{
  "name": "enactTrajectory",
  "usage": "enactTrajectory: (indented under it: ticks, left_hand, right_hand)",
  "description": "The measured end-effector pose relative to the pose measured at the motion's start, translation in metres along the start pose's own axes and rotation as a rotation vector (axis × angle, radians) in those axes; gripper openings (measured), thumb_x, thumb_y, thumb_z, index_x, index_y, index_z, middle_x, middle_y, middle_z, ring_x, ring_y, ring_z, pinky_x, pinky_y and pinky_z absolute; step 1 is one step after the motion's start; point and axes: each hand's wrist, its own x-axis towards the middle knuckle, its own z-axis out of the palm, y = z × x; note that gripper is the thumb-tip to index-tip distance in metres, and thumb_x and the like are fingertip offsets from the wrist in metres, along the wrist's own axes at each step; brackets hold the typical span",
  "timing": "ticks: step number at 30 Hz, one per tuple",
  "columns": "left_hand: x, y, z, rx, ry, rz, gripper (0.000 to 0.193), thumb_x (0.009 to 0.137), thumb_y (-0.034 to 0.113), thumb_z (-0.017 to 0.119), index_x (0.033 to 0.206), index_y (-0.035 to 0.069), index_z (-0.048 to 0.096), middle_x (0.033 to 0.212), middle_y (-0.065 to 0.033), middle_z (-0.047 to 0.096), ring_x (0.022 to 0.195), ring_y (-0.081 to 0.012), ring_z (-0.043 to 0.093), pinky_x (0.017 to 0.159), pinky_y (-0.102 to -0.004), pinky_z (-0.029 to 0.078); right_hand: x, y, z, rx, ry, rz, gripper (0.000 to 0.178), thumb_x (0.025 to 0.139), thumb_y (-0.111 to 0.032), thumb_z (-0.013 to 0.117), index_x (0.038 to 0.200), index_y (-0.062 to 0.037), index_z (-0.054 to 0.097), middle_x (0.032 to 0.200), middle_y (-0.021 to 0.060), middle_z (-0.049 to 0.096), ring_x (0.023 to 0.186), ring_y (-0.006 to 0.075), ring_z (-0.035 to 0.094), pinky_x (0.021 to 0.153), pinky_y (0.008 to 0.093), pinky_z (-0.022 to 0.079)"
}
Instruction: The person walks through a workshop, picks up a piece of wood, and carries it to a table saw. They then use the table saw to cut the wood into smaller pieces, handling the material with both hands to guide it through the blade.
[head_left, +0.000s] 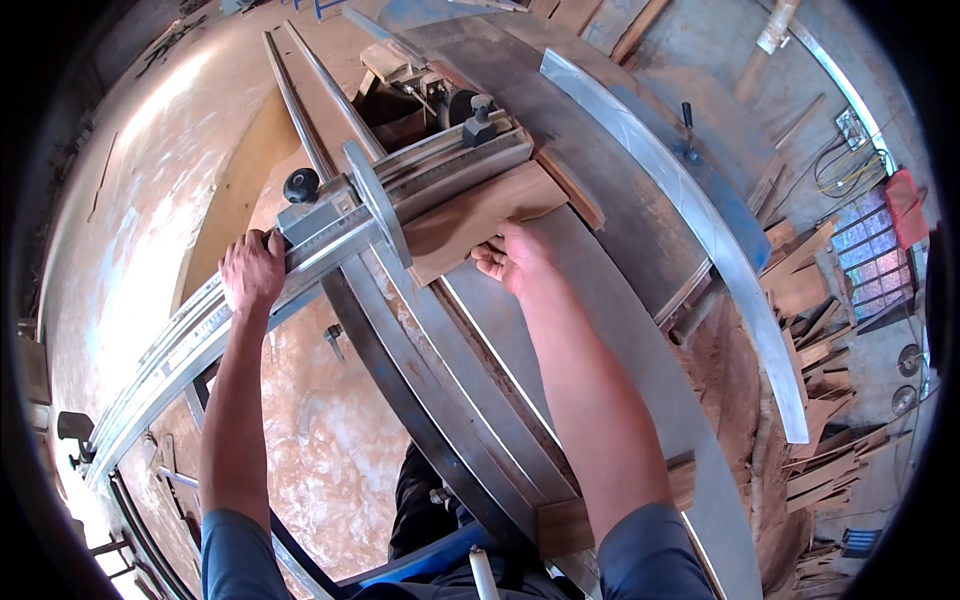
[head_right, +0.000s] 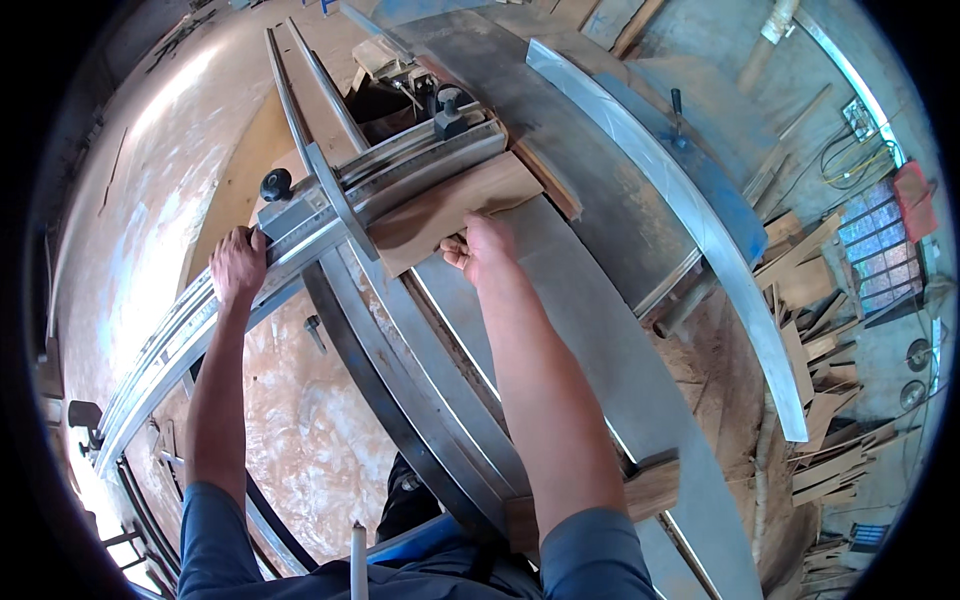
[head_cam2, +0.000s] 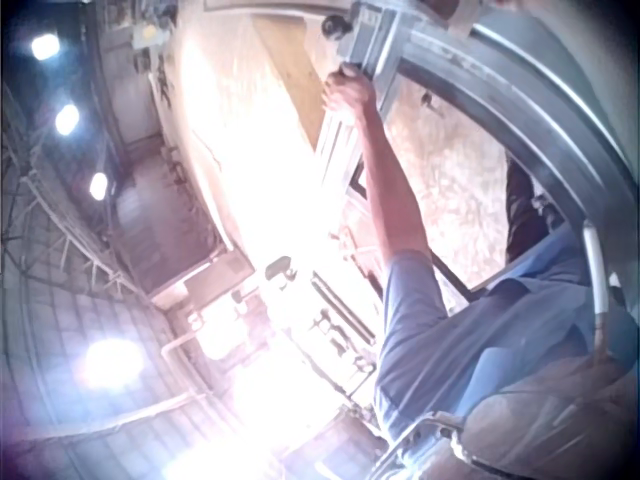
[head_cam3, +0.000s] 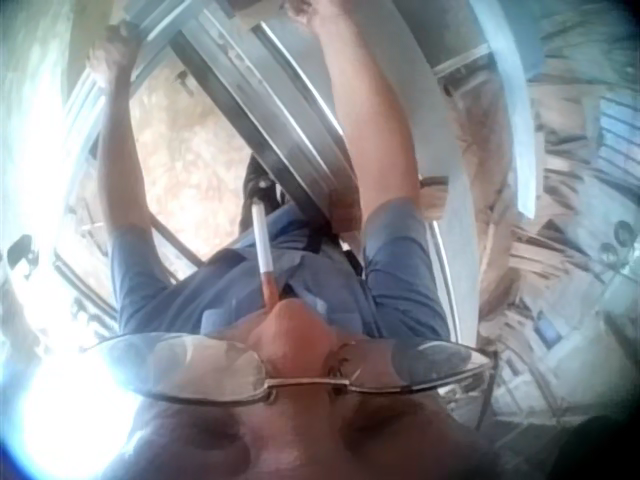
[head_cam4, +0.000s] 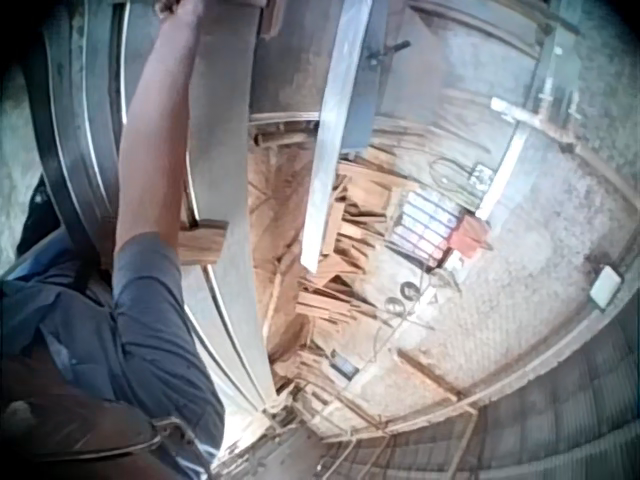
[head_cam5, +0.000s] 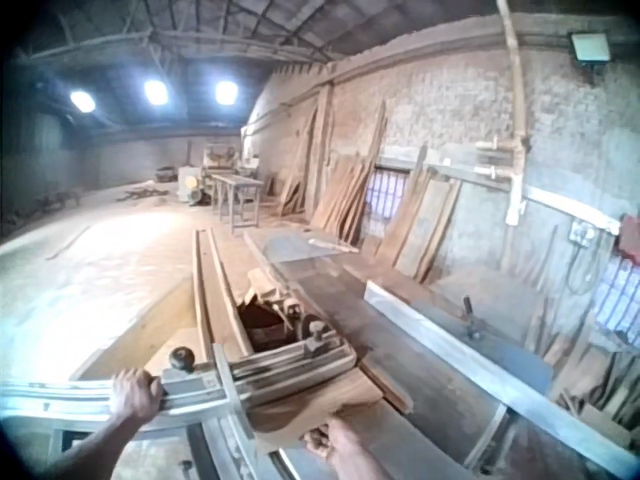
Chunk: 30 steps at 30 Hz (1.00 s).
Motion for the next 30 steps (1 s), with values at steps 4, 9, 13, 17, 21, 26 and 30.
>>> enactTrajectory:
  ticks: [4, 9, 13, 17, 21, 26, 30]
  left_hand:
    - [-0.002, -0.005, -0.002, 0.014, -0.01, -0.014, 0.042, 0.091, 0.041, 0.044, 0.098, 0.005, 0.065, 0.101, -0.0174, 0.064, 0.102, -0.0324, 0.058, 0.092, -0.0445, 0.04]
    - [-0.004, -0.011, -0.004, -0.007, -0.007, -0.011, 0.043, 0.092, 0.042, 0.044, 0.098, 0.005, 0.064, 0.102, -0.0175, 0.065, 0.102, -0.0327, 0.058, 0.092, -0.0444, 0.04]
    - [0.001, -0.005, -0.002, -0.01, 0.012, 0.003, 0.045, 0.092, 0.044, 0.043, 0.099, 0.005, 0.064, 0.103, -0.0181, 0.064, 0.104, -0.033, 0.058, 0.092, -0.0441, 0.04]
    - [0.001, -0.005, 0.005, 0.052, 0.009, 0.023, 0.046, 0.093, 0.047, 0.044, 0.1, 0.006, 0.064, 0.104, -0.0186, 0.064, 0.103, -0.0345, 0.058, 0.092, -0.0452, 0.04]
    - [0.004, -0.008, 0.016, 0.129, -0.059, 0.024, 0.049, 0.093, 0.051, 0.04, 0.108, 0.01, 0.062, 0.106, -0.0186, 0.064, 0.102, -0.0377, 0.059, 0.09, -0.0496, 0.043]
    - [0.026, -0.094, 0.055, -0.202, 0.11, 0.289, 0.043, 0.095, 0.04, 0.05, 0.12, 0.005, 0.058, 0.104, -0.0238, 0.063, 0.098, -0.0444, 0.058, 0.087, -0.0461, 0.045]
    - [-0.117, 0.004, 0.009, -0.393, 0.173, 0.448, 0.051, 0.09, 0.029, 0.061, 0.133, 0.003, 0.047, 0.123, -0.0204, 0.054, 0.115, -0.0368, 0.049, 0.099, -0.0465, 0.037]
  right_hand:
    - [-0.015, 0.013, 0.026, -0.278, 0.118, -0.165, 0.026, 0.095, -0.023, 0.053, 0.118, -0.0108, 0.055, 0.088, 0.0015, 0.059, 0.061, 0.0112, 0.054, 0.055, 0.0299, 0.046]
    - [-0.01, 0.023, 0.031, -0.261, 0.12, -0.209, 0.028, 0.095, -0.022, 0.054, 0.12, -0.0103, 0.056, 0.092, 0.0007, 0.061, 0.063, 0.0102, 0.053, 0.055, 0.0296, 0.046]
    - [0.008, 0.02, 0.013, -0.38, 0.203, -0.426, 0.027, 0.094, -0.02, 0.055, 0.117, -0.0063, 0.059, 0.096, 0.0033, 0.063, 0.07, 0.0113, 0.056, 0.059, 0.0275, 0.046]
    - [-0.034, -0.001, -0.034, -0.529, 0.248, -0.829, 0.023, 0.091, -0.009, 0.052, 0.106, 0.0027, 0.065, 0.099, 0.0098, 0.068, 0.085, 0.0152, 0.06, 0.077, 0.0285, 0.047]
    - [-0.137, -0.019, -0.117, -0.433, 0.331, -0.731, 0.021, 0.094, -0.01, 0.054, 0.106, 0.0018, 0.065, 0.099, 0.0031, 0.064, 0.078, 0.0079, 0.055, 0.068, 0.0213, 0.044]
    - [-0.286, 0.014, -0.273, -0.468, 0.61, -0.776, 0.019, 0.093, -0.012, 0.055, 0.102, -0.0006, 0.067, 0.08, 0.0019, 0.061, 0.071, 0.0073, 0.052, 0.065, 0.0241, 0.044]
    - [-0.428, 0.091, -0.374, -0.667, 0.97, -0.555, 0.016, 0.093, -0.011, 0.055, 0.097, 0.0002, 0.066, 0.077, -0.0001, 0.059, 0.072, 0.0061, 0.051, 0.065, 0.0233, 0.043]
